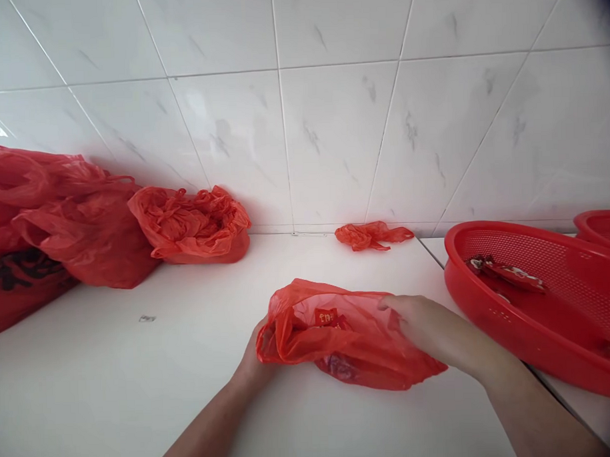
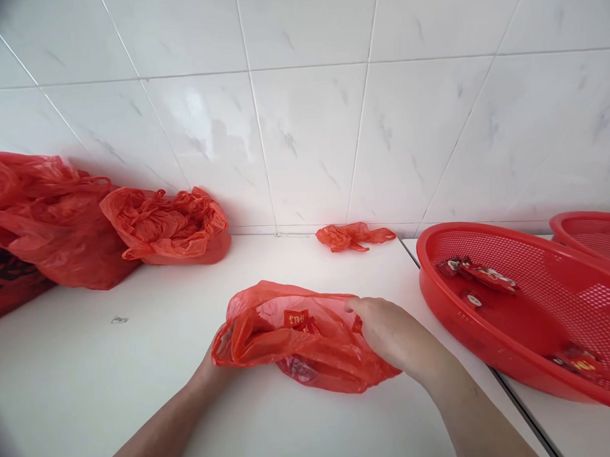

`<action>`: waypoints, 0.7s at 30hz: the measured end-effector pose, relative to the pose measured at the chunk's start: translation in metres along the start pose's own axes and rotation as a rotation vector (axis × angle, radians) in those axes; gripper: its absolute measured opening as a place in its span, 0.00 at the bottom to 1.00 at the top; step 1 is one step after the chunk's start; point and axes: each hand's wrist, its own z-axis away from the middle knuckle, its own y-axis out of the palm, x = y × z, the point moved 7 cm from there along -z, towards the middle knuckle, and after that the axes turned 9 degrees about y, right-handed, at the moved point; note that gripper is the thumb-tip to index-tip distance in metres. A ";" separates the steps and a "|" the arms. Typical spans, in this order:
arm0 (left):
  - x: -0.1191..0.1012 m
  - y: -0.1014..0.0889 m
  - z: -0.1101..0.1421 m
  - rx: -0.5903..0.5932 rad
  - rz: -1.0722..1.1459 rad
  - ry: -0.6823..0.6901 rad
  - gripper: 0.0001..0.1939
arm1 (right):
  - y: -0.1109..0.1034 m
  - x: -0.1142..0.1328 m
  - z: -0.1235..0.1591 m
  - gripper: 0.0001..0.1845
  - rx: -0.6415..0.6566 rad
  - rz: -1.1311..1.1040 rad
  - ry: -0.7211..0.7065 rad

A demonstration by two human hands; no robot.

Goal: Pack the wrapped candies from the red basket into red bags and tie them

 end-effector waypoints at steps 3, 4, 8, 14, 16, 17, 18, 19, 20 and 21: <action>-0.025 0.000 0.004 -0.107 -0.133 0.110 0.05 | -0.019 0.013 0.004 0.25 -0.200 -0.204 -0.111; -0.034 0.001 0.006 -0.127 -0.160 0.167 0.05 | -0.028 0.015 0.007 0.27 -0.307 -0.276 -0.140; -0.045 0.000 0.008 -0.174 -0.238 0.234 0.09 | -0.048 0.015 0.015 0.26 -0.551 -0.500 -0.216; -0.050 0.005 0.000 -0.086 -0.462 0.276 0.23 | -0.049 -0.010 -0.008 0.16 -0.451 -0.814 -0.161; -0.053 0.007 -0.001 -0.058 -0.415 0.293 0.28 | -0.040 -0.017 -0.021 0.19 -0.320 -0.974 -0.182; -0.054 0.008 0.000 -0.054 -0.402 0.295 0.29 | -0.033 -0.019 -0.028 0.20 -0.228 -1.043 -0.190; -0.054 0.007 0.000 -0.061 -0.404 0.298 0.29 | -0.024 -0.021 -0.035 0.22 -0.135 -1.097 -0.190; -0.054 0.005 0.001 -0.069 -0.419 0.299 0.30 | -0.014 -0.022 -0.042 0.24 -0.053 -1.135 -0.184; -0.053 0.004 0.001 -0.075 -0.436 0.300 0.29 | -0.005 -0.022 -0.048 0.26 0.005 -1.156 -0.176; -0.052 0.003 0.001 -0.075 -0.450 0.305 0.28 | 0.003 -0.022 -0.053 0.29 0.043 -1.160 -0.169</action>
